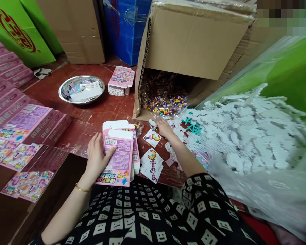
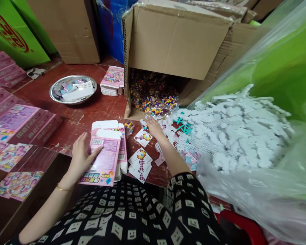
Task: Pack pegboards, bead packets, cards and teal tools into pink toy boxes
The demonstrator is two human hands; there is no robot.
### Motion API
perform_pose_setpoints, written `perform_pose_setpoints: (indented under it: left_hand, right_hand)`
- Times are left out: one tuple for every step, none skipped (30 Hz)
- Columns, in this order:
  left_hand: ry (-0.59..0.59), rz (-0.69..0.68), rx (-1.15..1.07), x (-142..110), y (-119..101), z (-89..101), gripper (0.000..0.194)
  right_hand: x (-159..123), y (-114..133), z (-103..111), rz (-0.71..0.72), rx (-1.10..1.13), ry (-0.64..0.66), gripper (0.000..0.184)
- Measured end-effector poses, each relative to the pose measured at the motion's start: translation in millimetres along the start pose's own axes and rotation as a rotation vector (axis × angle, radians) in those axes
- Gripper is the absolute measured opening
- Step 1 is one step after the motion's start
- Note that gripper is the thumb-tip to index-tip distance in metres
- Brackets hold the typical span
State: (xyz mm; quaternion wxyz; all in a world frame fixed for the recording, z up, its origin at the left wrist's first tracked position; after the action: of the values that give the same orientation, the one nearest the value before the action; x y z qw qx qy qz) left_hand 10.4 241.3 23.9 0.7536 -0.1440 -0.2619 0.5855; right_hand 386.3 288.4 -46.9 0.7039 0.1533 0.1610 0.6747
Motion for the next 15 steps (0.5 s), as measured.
perform_pose_setpoints:
  left_hand:
    - [0.003,-0.027,0.003,-2.2,-1.4,-0.5,0.083]
    - [0.007,-0.046,0.000,-4.4,-2.2,-1.3,0.080]
    - [0.009,-0.058,-0.008,-6.4,-2.4,-2.3,0.077]
    - [0.009,-0.064,-0.019,-8.0,-2.0,-3.4,0.075]
    - [0.010,-0.065,-0.030,-9.2,-1.2,-4.5,0.074]
    - [0.014,-0.063,-0.038,-10.0,-0.3,-5.6,0.073]
    - [0.021,-0.060,-0.043,-10.3,0.5,-6.4,0.072]
    - [0.029,-0.059,-0.046,-10.3,0.8,-6.8,0.072]
    - [0.036,-0.060,-0.047,-10.0,0.6,-6.7,0.071]
    - [0.041,-0.064,-0.046,-9.7,-0.5,-5.8,0.070]
    - [0.038,-0.072,-0.043,-9.6,-2.6,-4.0,0.070]
    - [0.024,-0.085,-0.035,-9.7,-5.7,-1.2,0.070]
    - [0.004,-0.105,-0.022,-10.4,-9.9,2.3,0.070]
    - [-0.018,-0.134,-0.004,-11.8,-15.1,6.0,0.071]
    - [-0.037,-0.171,0.014,-14.1,-21.2,9.5,0.070]
  right_hand:
    - [9.3,0.3,-0.1,0.031,-0.060,0.076,0.074]
    - [16.9,-0.3,1.1,0.053,-0.109,0.132,0.072]
    - [23.0,-1.7,3.9,0.065,-0.139,0.162,0.067]
    - [27.9,-3.4,7.9,0.068,-0.146,0.171,0.060]
    - [31.5,-4.9,11.3,0.071,-0.160,0.186,0.052]
    - [34.3,-6.3,14.0,0.072,-0.173,0.203,0.046]
    - [36.9,-7.1,16.1,0.072,-0.183,0.219,0.042]
    - [39.7,-7.5,17.4,0.072,-0.190,0.231,0.041]
    - [43.1,-7.2,17.7,0.073,-0.196,0.241,0.042]
    - [47.1,-6.4,16.7,0.075,-0.201,0.252,0.045]
    - [52.0,-5.1,14.5,0.078,-0.207,0.266,0.050]
    - [57.6,-3.7,11.6,0.080,-0.214,0.282,0.056]
    - [63.9,-2.1,8.3,0.082,-0.222,0.303,0.061]
    - [70.5,-0.7,5.3,0.082,-0.232,0.325,0.065]
    - [77.2,0.4,3.3,0.079,-0.242,0.344,0.064]
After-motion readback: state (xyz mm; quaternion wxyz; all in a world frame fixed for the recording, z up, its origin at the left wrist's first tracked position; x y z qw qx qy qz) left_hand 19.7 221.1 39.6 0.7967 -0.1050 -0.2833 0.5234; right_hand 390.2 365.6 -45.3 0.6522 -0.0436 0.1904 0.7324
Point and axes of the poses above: each hand's wrist, its own x-axis towards the middle knuckle, its own z-axis out of the back of the hand, y = z × x, the point moved 6 cm from there along x, towards the middle knuckle, and after that the axes turned 6 degrees about x, right-handed, at the moved point
